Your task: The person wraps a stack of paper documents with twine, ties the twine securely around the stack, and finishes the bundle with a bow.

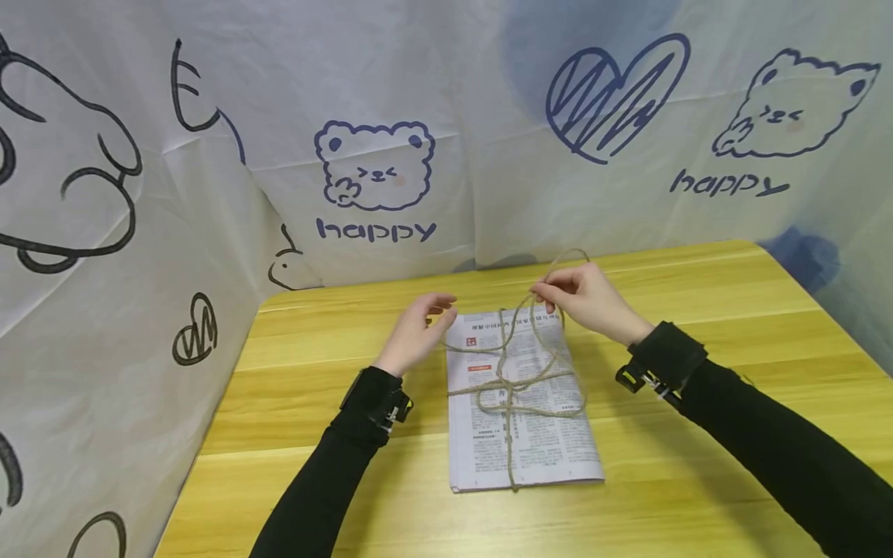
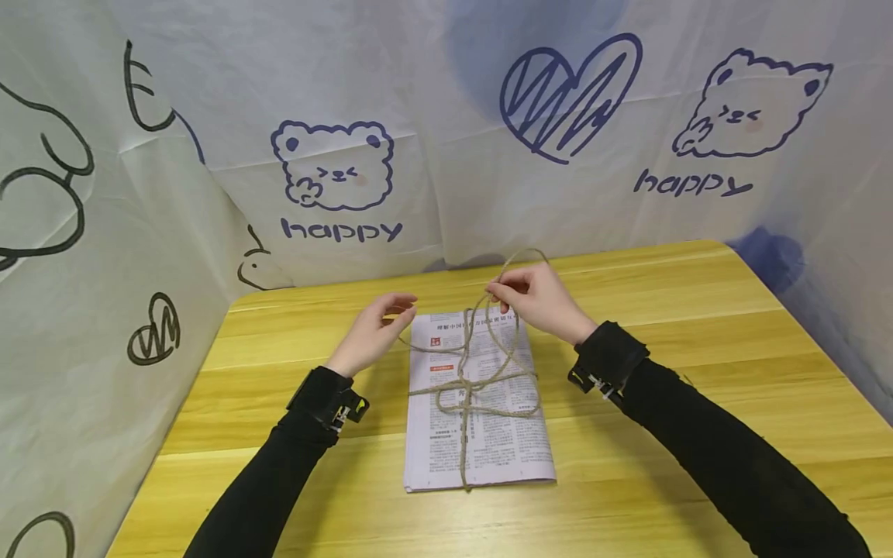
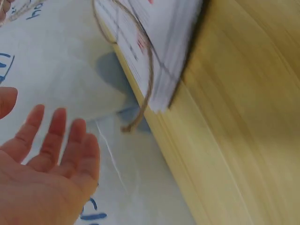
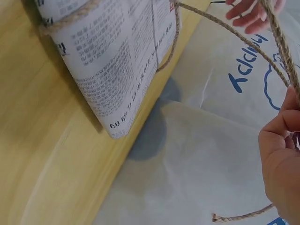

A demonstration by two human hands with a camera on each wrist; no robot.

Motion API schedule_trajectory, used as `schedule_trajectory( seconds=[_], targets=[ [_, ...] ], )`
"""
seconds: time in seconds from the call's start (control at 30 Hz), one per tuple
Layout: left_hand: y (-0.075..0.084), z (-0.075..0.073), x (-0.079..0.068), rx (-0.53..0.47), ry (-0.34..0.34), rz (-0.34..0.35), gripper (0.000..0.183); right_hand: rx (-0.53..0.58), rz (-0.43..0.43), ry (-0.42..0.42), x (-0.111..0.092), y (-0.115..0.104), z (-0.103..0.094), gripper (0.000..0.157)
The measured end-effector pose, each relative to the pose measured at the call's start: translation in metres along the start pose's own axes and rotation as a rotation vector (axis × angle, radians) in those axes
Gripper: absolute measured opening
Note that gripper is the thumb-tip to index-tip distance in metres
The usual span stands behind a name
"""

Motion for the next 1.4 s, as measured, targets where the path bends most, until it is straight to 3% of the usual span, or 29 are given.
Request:
schedule_trajectory(
  seconds=[0.2,0.53,0.67,0.9,1.1,1.27,1.4],
  targets=[
    [0.015,0.026,0.006,-0.117,-0.092,0.017,0.031,0.004,-0.002,0.005,-0.004,-0.025,-0.002,0.018],
    [0.040,0.066,0.016,-0.209,-0.249,0.053,0.036,0.027,0.014,-0.002,-0.005,-0.022,-0.003,0.018],
    [0.041,0.067,0.017,-0.261,-0.260,0.058,0.032,0.015,-0.003,0.014,-0.005,-0.021,-0.006,0.018],
    [0.031,0.051,0.011,-0.327,-0.273,0.003,0.027,-0.007,-0.007,0.029,-0.008,-0.012,-0.012,0.017],
    [0.024,0.048,0.004,-0.268,-0.323,-0.024,0.036,0.015,-0.002,0.017,-0.004,0.007,-0.010,0.019],
    [0.023,0.067,0.000,-0.198,-0.417,-0.046,0.049,0.081,0.019,-0.007,0.000,0.021,-0.004,0.023],
    [0.031,0.082,-0.001,-0.127,-0.488,0.030,0.036,0.109,0.007,-0.012,0.002,0.021,-0.002,0.023]
  ],
)
Point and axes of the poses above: each hand's wrist, its own x-axis towards the middle knuckle, its own z-axis out of the palm, y = z × x, the point moved 8 cm from there along x, towards the middle knuckle, and after that the axes turned 2 degrees about -y, right-handed, at the moved point
